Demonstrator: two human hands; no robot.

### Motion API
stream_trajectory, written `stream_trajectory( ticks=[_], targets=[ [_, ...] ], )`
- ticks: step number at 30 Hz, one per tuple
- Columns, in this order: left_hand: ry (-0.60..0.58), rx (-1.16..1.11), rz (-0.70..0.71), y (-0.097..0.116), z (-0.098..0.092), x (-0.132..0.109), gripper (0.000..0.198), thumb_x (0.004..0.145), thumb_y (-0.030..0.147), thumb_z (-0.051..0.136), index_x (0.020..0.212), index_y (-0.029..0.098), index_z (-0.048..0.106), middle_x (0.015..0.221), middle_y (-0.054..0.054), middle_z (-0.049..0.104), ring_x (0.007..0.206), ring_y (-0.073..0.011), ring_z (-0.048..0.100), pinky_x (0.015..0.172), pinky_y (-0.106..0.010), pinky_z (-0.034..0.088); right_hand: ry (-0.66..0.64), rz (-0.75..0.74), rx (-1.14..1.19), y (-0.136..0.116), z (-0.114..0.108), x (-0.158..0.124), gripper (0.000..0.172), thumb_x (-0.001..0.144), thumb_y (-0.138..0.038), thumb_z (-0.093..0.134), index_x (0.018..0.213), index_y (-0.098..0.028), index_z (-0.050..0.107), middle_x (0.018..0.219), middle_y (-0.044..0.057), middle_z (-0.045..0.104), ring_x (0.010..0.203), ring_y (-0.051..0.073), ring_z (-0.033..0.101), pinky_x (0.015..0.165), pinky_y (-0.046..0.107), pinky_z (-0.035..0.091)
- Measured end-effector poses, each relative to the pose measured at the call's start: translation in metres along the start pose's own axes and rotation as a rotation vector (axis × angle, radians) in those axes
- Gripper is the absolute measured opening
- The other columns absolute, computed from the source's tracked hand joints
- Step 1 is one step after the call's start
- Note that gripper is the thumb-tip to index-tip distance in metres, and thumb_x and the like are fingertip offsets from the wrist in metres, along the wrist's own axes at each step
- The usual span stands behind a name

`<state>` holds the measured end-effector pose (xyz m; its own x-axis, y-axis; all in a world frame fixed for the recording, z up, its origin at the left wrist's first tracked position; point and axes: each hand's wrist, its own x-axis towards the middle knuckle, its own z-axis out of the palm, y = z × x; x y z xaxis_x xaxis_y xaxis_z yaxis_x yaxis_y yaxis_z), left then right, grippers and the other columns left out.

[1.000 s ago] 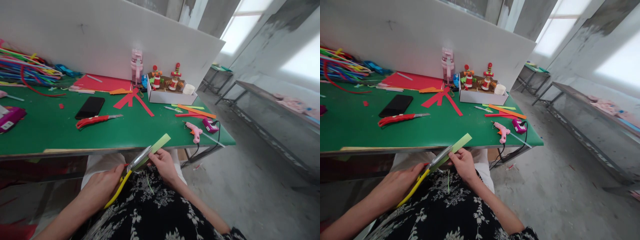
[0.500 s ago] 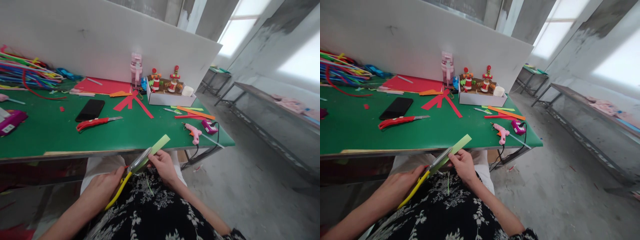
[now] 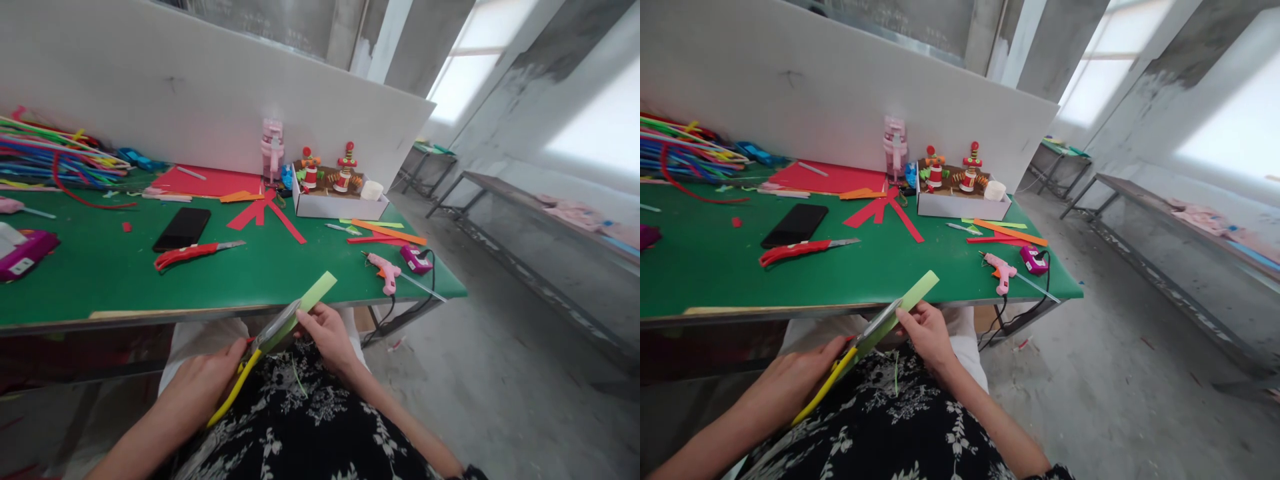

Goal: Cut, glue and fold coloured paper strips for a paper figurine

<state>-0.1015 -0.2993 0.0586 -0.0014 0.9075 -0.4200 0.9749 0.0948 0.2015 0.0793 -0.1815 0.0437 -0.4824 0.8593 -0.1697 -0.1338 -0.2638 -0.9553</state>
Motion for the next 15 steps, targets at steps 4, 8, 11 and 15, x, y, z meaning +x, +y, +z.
stream_trajectory(
  ticks=[4, 8, 11, 15],
  targets=[
    [0.010, 0.008, -0.024, 0.001, 0.002, 0.001, 0.043, 0.088, 0.019, 0.034, 0.128, 0.020, 0.052, 0.115, -0.017, 0.072, 0.096, -0.0326, 0.073, 0.076, -0.043, 0.053, 0.019, -0.051, -0.023, -0.006, -0.003, 0.001, 0.043, 0.067, -0.060, 0.078, 0.077, -0.018, 0.070, 0.070, 0.001, 0.068, 0.061, 0.012, 0.058, 0.059, 0.024, 0.050],
    [-0.060, 0.009, -0.041, 0.004, -0.004, -0.001, 0.047, 0.089, 0.020, 0.034, 0.135, 0.018, 0.046, 0.120, -0.016, 0.071, 0.103, -0.0350, 0.071, 0.082, -0.047, 0.053, 0.073, -0.063, -0.122, -0.008, -0.007, 0.005, 0.047, 0.070, -0.062, 0.075, 0.066, -0.017, 0.064, 0.057, -0.001, 0.061, 0.054, 0.010, 0.053, 0.057, 0.023, 0.045],
    [-0.071, 0.011, -0.048, 0.004, -0.007, -0.002, 0.048, 0.090, 0.018, 0.031, 0.136, 0.017, 0.045, 0.122, -0.016, 0.070, 0.104, -0.0356, 0.070, 0.084, -0.050, 0.052, 0.071, -0.062, -0.158, -0.008, -0.008, 0.008, 0.047, 0.069, -0.061, 0.075, 0.063, -0.017, 0.062, 0.055, -0.002, 0.060, 0.053, 0.010, 0.052, 0.055, 0.023, 0.043],
    [-0.046, -0.002, -0.058, 0.000, -0.005, -0.002, 0.046, 0.089, 0.016, 0.031, 0.132, 0.018, 0.048, 0.126, -0.017, 0.068, 0.106, -0.0346, 0.070, 0.086, -0.050, 0.053, 0.036, -0.064, -0.131, -0.010, -0.003, 0.012, 0.044, 0.068, -0.059, 0.076, 0.068, -0.017, 0.063, 0.056, -0.002, 0.061, 0.052, 0.010, 0.052, 0.056, 0.024, 0.042]
  ],
)
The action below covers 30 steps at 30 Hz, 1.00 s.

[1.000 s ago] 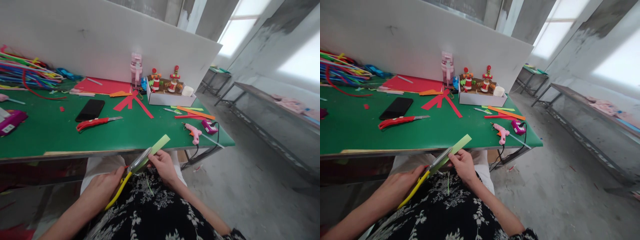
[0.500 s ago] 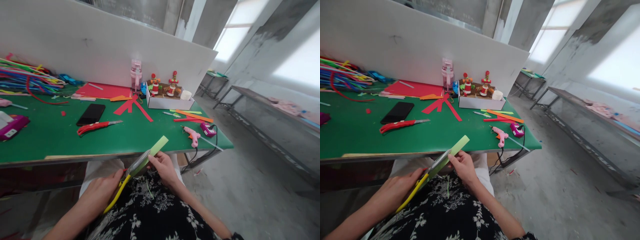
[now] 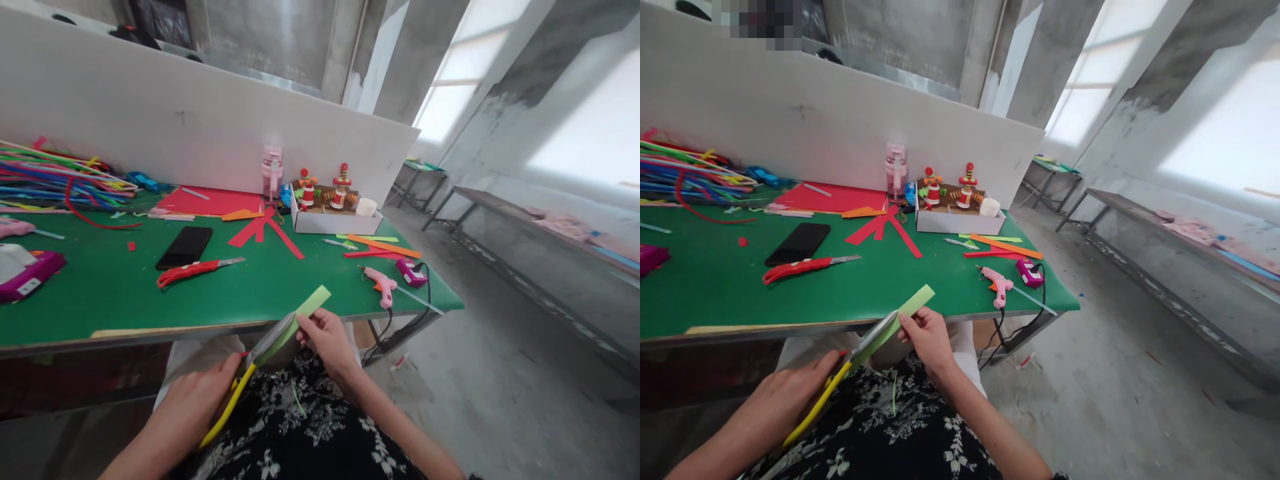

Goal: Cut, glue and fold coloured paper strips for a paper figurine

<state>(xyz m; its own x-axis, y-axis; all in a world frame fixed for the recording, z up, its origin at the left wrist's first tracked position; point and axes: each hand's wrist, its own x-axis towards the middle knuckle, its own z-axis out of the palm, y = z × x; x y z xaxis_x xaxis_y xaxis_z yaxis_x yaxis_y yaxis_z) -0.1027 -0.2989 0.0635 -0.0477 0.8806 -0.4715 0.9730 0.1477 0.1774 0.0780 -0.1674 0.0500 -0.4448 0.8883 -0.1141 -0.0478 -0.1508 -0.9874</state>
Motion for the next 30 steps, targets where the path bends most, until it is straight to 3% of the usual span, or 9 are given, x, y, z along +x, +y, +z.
stream_trajectory(
  ticks=[5, 9, 16, 23, 30],
  targets=[
    [-0.003, 0.019, -0.019, 0.001, -0.003, 0.000, 0.051, 0.088, 0.013, 0.033, 0.138, 0.018, 0.045, 0.131, -0.018, 0.066, 0.109, -0.0354, 0.069, 0.088, -0.053, 0.052, -0.022, -0.017, -0.009, -0.002, 0.004, 0.002, 0.041, 0.070, -0.057, 0.076, 0.068, -0.017, 0.062, 0.056, -0.002, 0.059, 0.052, 0.011, 0.050, 0.054, 0.024, 0.040],
    [-0.021, 0.002, -0.047, 0.004, -0.008, -0.001, 0.044, 0.091, 0.016, 0.032, 0.132, 0.021, 0.049, 0.128, -0.015, 0.068, 0.109, -0.0347, 0.069, 0.087, -0.051, 0.053, -0.025, -0.022, -0.021, -0.001, 0.004, 0.002, 0.042, 0.070, -0.056, 0.075, 0.067, -0.017, 0.061, 0.056, -0.002, 0.058, 0.052, 0.010, 0.050, 0.054, 0.024, 0.038],
    [0.053, -0.017, -0.018, -0.005, 0.009, 0.005, 0.040, 0.093, 0.021, 0.035, 0.131, 0.023, 0.048, 0.126, -0.011, 0.069, 0.109, -0.0327, 0.069, 0.084, -0.046, 0.053, -0.041, -0.016, -0.027, 0.000, 0.005, 0.001, 0.043, 0.069, -0.058, 0.074, 0.065, -0.018, 0.060, 0.055, -0.002, 0.057, 0.051, 0.010, 0.048, 0.053, 0.024, 0.037],
    [0.035, -0.026, 0.003, 0.001, 0.001, 0.005, 0.040, 0.093, 0.021, 0.033, 0.131, 0.021, 0.047, 0.124, -0.014, 0.069, 0.105, -0.0328, 0.070, 0.083, -0.045, 0.054, -0.058, 0.015, -0.043, 0.007, 0.008, -0.002, 0.037, 0.072, -0.053, 0.073, 0.072, -0.017, 0.065, 0.057, -0.002, 0.059, 0.053, 0.011, 0.049, 0.054, 0.024, 0.037],
    [0.101, -0.024, 0.035, 0.001, 0.012, 0.011, 0.043, 0.089, 0.019, 0.037, 0.131, 0.021, 0.047, 0.128, -0.016, 0.067, 0.104, -0.0320, 0.070, 0.083, -0.044, 0.054, -0.078, 0.022, -0.072, 0.012, 0.008, -0.004, 0.034, 0.073, -0.051, 0.071, 0.069, -0.018, 0.063, 0.057, -0.001, 0.059, 0.054, 0.011, 0.050, 0.055, 0.024, 0.038]
  ],
)
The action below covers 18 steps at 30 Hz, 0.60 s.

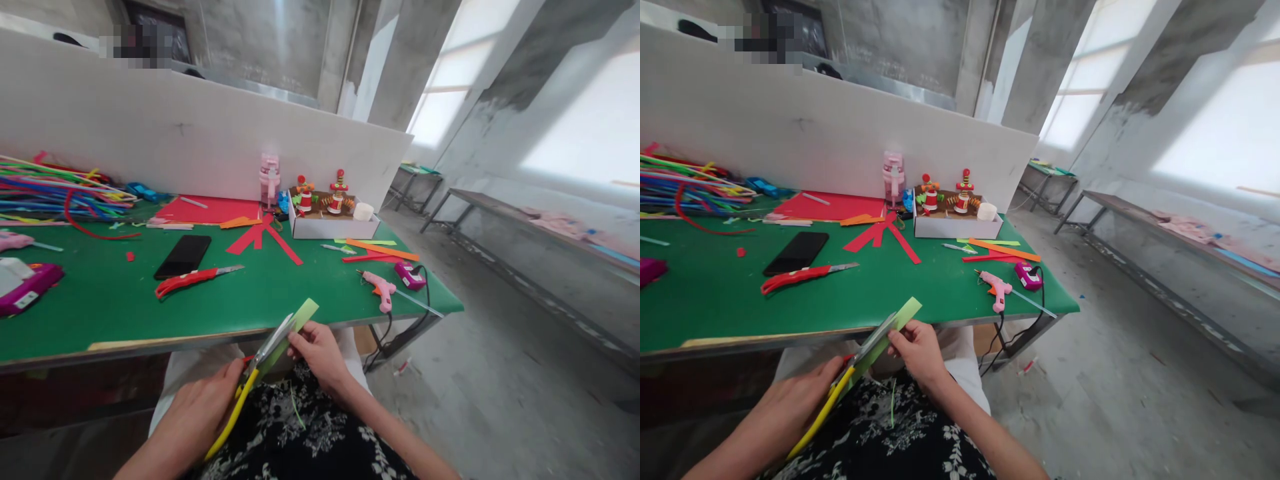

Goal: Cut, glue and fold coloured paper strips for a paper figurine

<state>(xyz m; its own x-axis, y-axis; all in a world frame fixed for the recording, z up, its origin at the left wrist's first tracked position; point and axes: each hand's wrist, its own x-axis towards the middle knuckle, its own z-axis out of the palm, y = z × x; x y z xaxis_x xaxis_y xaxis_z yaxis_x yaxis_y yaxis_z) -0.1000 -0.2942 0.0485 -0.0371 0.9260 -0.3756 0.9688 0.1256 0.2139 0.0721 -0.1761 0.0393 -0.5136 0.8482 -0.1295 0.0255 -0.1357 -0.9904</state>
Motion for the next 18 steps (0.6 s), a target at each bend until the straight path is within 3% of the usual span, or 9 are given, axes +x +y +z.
stream_trajectory(
  ticks=[9, 18],
  targets=[
    [-0.090, 0.004, -0.030, 0.013, -0.018, -0.006, 0.048, 0.090, 0.015, 0.031, 0.137, 0.014, 0.042, 0.135, -0.022, 0.061, 0.105, -0.0329, 0.070, 0.090, -0.051, 0.051, 0.007, 0.009, 0.041, -0.002, 0.002, 0.000, 0.035, 0.069, -0.052, 0.074, 0.072, -0.018, 0.066, 0.057, -0.002, 0.060, 0.053, 0.011, 0.050, 0.055, 0.024, 0.039],
    [-0.068, 0.000, -0.008, 0.011, -0.011, -0.003, 0.048, 0.089, 0.014, 0.034, 0.135, 0.015, 0.044, 0.125, -0.020, 0.067, 0.102, -0.0339, 0.071, 0.085, -0.048, 0.053, -0.013, 0.003, 0.037, -0.003, 0.002, -0.001, 0.035, 0.070, -0.053, 0.073, 0.072, -0.018, 0.068, 0.057, -0.002, 0.059, 0.053, 0.011, 0.049, 0.054, 0.025, 0.039]
  ],
)
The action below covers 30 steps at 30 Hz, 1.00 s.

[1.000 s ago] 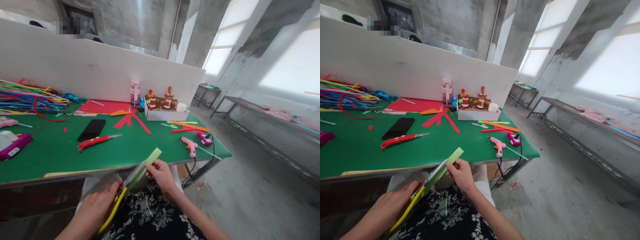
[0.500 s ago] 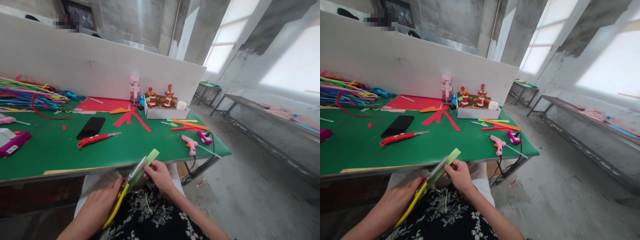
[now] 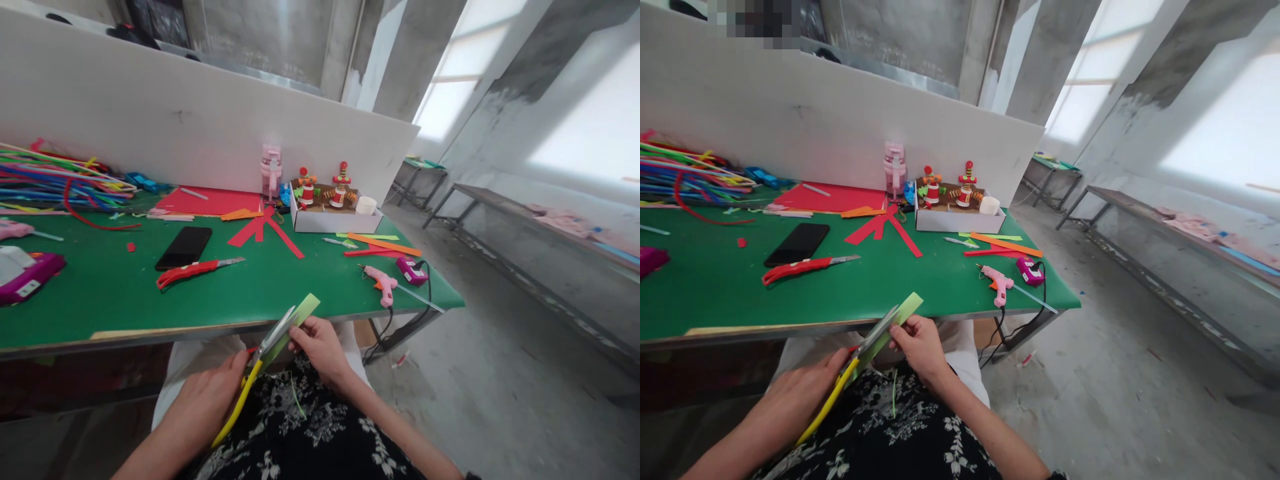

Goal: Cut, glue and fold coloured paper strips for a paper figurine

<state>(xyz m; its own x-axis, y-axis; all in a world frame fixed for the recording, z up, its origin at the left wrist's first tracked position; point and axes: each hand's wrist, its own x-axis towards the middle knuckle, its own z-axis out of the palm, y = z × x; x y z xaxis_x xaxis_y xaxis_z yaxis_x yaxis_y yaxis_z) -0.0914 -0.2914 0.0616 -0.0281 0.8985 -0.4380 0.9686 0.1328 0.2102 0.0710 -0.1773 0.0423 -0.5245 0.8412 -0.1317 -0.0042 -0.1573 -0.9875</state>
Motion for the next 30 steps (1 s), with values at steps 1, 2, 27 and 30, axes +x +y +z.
stream_trajectory(
  ticks=[1, 2, 27, 30],
  targets=[
    [0.005, 0.005, -0.003, 0.000, 0.001, 0.000, 0.048, 0.088, 0.013, 0.034, 0.135, 0.015, 0.044, 0.124, -0.020, 0.068, 0.101, -0.0341, 0.071, 0.084, -0.048, 0.053, -0.002, -0.001, -0.003, 0.000, 0.000, 0.000, 0.035, 0.070, -0.053, 0.073, 0.072, -0.018, 0.068, 0.057, -0.002, 0.059, 0.053, 0.011, 0.049, 0.054, 0.024, 0.039],
    [0.005, 0.007, -0.006, 0.000, 0.002, 0.000, 0.048, 0.088, 0.012, 0.034, 0.134, 0.015, 0.045, 0.124, -0.020, 0.068, 0.101, -0.0344, 0.071, 0.084, -0.048, 0.053, -0.001, -0.001, -0.008, -0.001, 0.000, -0.001, 0.036, 0.071, -0.053, 0.073, 0.072, -0.018, 0.068, 0.057, -0.002, 0.059, 0.053, 0.011, 0.049, 0.054, 0.024, 0.039],
    [0.019, -0.012, -0.006, -0.007, 0.008, 0.000, 0.047, 0.087, 0.017, 0.039, 0.133, 0.018, 0.045, 0.121, -0.017, 0.070, 0.100, -0.0350, 0.071, 0.082, -0.046, 0.053, -0.005, 0.003, 0.000, -0.002, 0.001, 0.000, 0.037, 0.069, -0.054, 0.074, 0.071, -0.018, 0.067, 0.055, -0.002, 0.059, 0.052, 0.011, 0.050, 0.054, 0.025, 0.039],
    [0.018, -0.013, -0.005, -0.007, 0.007, -0.001, 0.049, 0.087, 0.016, 0.038, 0.135, 0.018, 0.043, 0.123, -0.018, 0.069, 0.101, -0.0339, 0.071, 0.084, -0.047, 0.053, -0.006, 0.013, 0.019, -0.001, 0.001, 0.000, 0.037, 0.069, -0.053, 0.075, 0.075, -0.017, 0.069, 0.056, -0.002, 0.060, 0.053, 0.010, 0.050, 0.055, 0.024, 0.040]
  ],
)
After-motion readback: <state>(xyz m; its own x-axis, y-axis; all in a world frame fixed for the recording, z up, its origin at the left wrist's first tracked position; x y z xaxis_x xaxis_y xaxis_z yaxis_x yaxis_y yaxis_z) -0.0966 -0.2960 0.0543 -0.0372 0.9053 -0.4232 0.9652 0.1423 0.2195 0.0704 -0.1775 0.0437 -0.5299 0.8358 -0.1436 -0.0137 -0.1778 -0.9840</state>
